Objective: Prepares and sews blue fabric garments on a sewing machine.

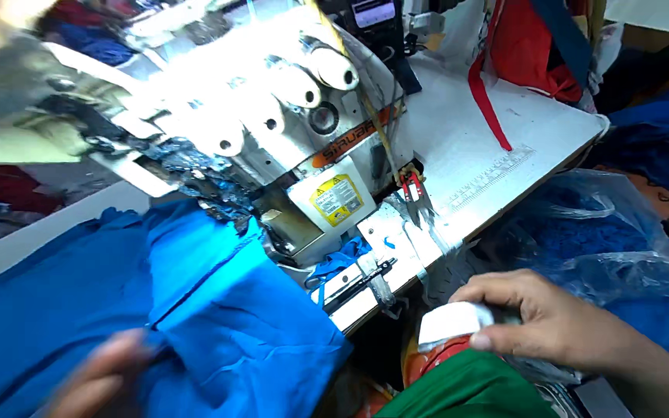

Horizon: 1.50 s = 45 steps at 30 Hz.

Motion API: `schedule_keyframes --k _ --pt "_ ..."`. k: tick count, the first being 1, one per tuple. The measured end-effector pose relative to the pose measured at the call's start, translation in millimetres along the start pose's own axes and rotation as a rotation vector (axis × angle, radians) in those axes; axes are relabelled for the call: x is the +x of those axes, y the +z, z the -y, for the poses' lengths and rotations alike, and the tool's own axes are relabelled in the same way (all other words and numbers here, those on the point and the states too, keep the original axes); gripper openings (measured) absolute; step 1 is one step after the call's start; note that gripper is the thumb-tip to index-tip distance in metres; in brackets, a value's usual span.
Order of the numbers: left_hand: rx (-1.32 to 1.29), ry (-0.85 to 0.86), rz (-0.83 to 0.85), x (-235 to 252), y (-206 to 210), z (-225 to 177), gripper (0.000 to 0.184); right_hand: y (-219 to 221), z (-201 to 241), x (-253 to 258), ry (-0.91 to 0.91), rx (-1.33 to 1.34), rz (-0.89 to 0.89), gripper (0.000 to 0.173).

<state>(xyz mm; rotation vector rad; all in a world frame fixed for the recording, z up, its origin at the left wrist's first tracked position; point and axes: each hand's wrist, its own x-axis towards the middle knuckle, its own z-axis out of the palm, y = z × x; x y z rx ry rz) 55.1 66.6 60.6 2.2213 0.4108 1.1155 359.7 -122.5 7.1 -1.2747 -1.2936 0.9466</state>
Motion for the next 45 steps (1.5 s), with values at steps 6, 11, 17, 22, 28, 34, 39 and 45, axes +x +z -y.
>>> schedule_keyframes --k 6,11,17,22,28,34,39,45 --pt "-0.178 -0.209 0.321 -18.5 74.2 -19.4 0.059 54.2 -0.3 26.7 -0.247 0.0 0.117 0.027" --pt "-0.132 -0.3 0.227 -27.8 63.0 -17.6 0.035 60.4 -9.2 26.6 -0.174 -0.018 0.146 0.032" --pt "-0.188 -0.278 0.138 -35.6 52.2 -8.0 0.037 53.1 -21.0 20.8 -0.189 -0.12 0.113 0.029" --pt "-0.172 -0.231 0.222 -30.9 60.8 -17.8 0.041 71.3 -10.0 20.8 -0.197 -0.113 0.151 0.037" --pt "0.021 -0.17 0.242 -31.0 60.7 -18.9 0.045 91.8 -1.5 24.3 -0.282 -0.203 -0.027 0.024" --pt "-0.042 -0.157 0.168 -36.1 64.2 -12.5 0.047 91.5 8.7 27.5 -0.204 -0.229 -0.013 0.02" --pt "-0.265 -0.227 0.174 -38.3 66.3 -8.6 0.057 90.1 11.5 27.6 -0.029 -0.007 0.068 0.022" --pt "-0.105 -0.262 0.236 -37.0 57.1 -7.5 0.055 75.1 -4.8 24.8 -0.048 -0.077 -0.029 0.022"
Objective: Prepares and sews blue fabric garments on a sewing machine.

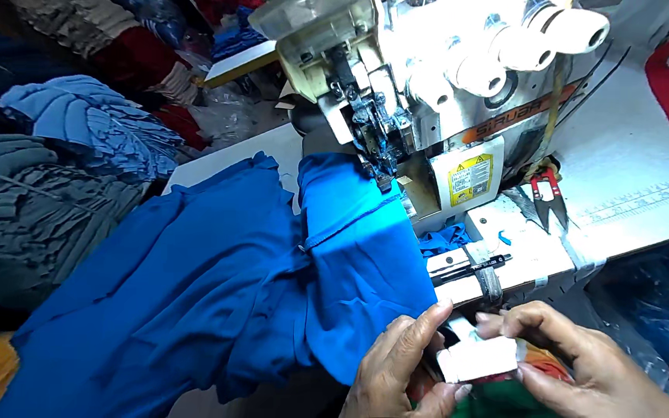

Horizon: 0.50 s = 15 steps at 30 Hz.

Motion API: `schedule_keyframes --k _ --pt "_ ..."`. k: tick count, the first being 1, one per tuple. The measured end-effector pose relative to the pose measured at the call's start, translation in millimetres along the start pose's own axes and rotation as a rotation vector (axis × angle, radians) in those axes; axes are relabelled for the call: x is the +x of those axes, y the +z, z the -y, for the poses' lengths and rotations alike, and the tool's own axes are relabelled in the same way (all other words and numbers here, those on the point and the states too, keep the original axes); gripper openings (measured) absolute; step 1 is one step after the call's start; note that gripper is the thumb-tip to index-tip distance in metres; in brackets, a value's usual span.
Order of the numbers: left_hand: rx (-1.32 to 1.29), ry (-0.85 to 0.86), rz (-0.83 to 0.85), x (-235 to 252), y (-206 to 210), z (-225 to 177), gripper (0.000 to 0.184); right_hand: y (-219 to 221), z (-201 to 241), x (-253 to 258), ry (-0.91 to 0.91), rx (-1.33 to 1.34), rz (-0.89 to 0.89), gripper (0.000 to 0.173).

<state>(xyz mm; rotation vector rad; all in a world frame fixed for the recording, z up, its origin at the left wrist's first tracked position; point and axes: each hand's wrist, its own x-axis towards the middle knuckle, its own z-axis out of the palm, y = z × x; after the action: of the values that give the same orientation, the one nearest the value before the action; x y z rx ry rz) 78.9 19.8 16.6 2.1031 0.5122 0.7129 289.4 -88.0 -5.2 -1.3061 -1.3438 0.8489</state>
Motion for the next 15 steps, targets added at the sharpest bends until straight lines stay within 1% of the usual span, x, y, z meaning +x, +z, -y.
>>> schedule_keyframes --k 2,5,7,10,11,13,15 --pt "0.02 0.021 0.037 0.0 -3.1 0.0 0.051 -7.6 0.1 -0.6 0.002 0.008 0.025 0.023" --pt "-0.115 0.011 0.106 0.4 -4.6 -3.9 0.049 -10.3 -0.4 -0.7 0.005 0.034 0.077 0.022" --pt "-0.169 0.0 0.115 0.5 -4.5 -3.8 0.05 -9.1 -2.9 -0.4 0.009 0.051 0.076 0.022" --pt "-0.169 0.002 0.112 -0.2 -4.5 1.8 0.057 -9.5 -8.8 1.2 -0.002 0.092 0.074 0.022" --pt "-0.17 0.003 0.122 -0.5 -5.7 3.9 0.06 -11.2 -9.5 1.9 -0.002 0.107 0.101 0.022" --pt "-0.173 0.0 0.154 -0.7 -10.2 5.0 0.059 -16.0 -7.2 3.3 -0.001 0.133 0.219 0.025" --pt "-0.14 0.009 0.19 0.9 -15.0 1.0 0.053 -17.9 -4.4 6.0 0.003 0.167 0.369 0.037"
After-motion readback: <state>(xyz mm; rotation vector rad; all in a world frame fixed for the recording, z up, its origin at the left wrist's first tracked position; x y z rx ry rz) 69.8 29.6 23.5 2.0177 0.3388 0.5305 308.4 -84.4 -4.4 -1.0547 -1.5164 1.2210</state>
